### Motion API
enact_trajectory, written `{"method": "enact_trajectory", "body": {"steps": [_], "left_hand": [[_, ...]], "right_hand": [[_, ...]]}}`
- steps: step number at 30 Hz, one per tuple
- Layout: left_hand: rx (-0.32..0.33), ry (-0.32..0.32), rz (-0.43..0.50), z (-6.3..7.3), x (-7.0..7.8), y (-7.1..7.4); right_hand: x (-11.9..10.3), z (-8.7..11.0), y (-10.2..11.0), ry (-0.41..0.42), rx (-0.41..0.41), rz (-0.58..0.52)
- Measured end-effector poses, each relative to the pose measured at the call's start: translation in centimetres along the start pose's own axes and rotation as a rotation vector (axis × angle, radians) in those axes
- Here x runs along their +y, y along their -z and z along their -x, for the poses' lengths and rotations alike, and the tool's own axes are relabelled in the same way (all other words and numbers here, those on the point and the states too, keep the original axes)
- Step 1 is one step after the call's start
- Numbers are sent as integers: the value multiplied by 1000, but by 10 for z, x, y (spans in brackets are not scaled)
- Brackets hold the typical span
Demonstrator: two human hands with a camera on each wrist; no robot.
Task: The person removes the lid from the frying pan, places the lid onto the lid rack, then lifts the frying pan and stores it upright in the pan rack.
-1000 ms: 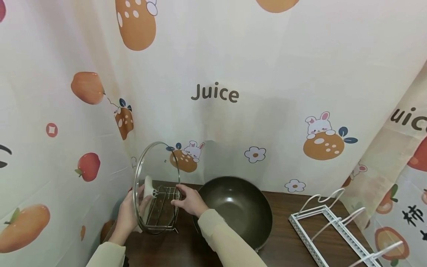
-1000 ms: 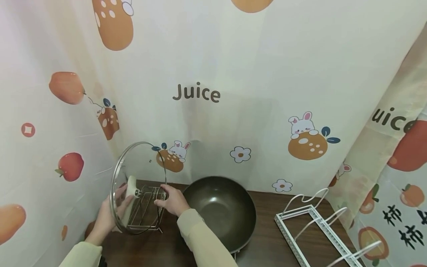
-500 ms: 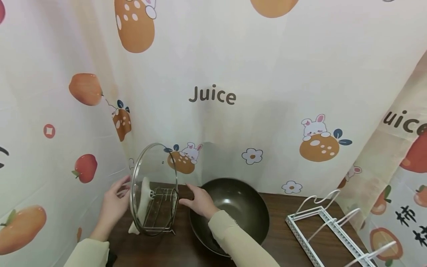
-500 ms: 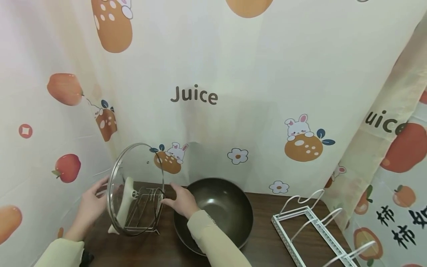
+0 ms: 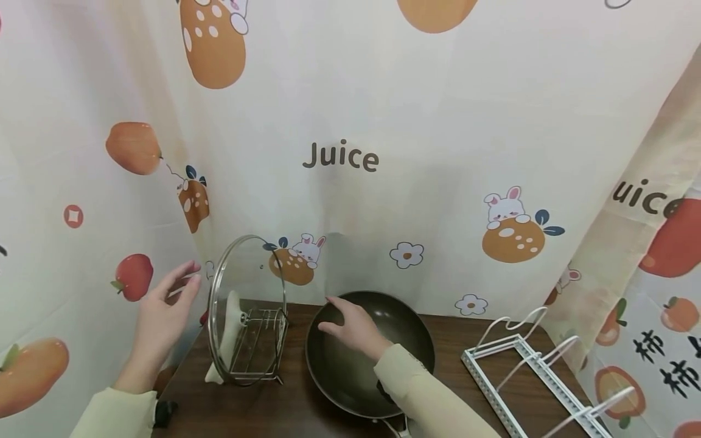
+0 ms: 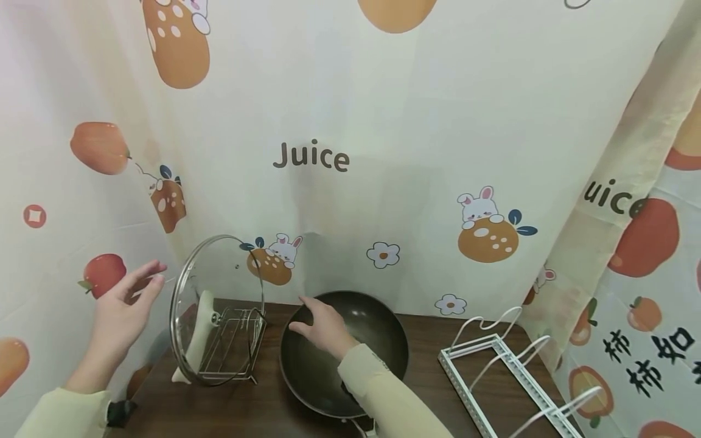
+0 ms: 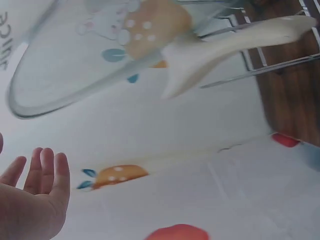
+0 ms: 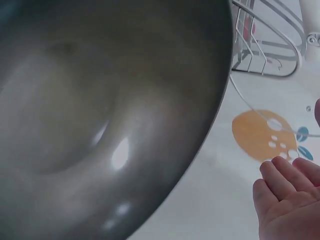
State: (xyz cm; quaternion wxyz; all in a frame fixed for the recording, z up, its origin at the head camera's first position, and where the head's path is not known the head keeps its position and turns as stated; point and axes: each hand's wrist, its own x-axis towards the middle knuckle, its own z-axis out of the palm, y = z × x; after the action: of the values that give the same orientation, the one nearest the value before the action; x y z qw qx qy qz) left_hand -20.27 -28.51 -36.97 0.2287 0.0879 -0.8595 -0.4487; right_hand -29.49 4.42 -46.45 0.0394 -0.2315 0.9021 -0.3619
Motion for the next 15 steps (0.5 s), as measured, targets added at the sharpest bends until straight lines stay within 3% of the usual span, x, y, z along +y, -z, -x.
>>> {"method": "enact_trajectory", "body": {"steps": [4,15], "left_hand": [[23,-69,6,2,13,-1],[78,-362,50,18,56,-12]], "right_hand": [[8,14,17,11,18,31],[30,53,54,4,106,87]]}}
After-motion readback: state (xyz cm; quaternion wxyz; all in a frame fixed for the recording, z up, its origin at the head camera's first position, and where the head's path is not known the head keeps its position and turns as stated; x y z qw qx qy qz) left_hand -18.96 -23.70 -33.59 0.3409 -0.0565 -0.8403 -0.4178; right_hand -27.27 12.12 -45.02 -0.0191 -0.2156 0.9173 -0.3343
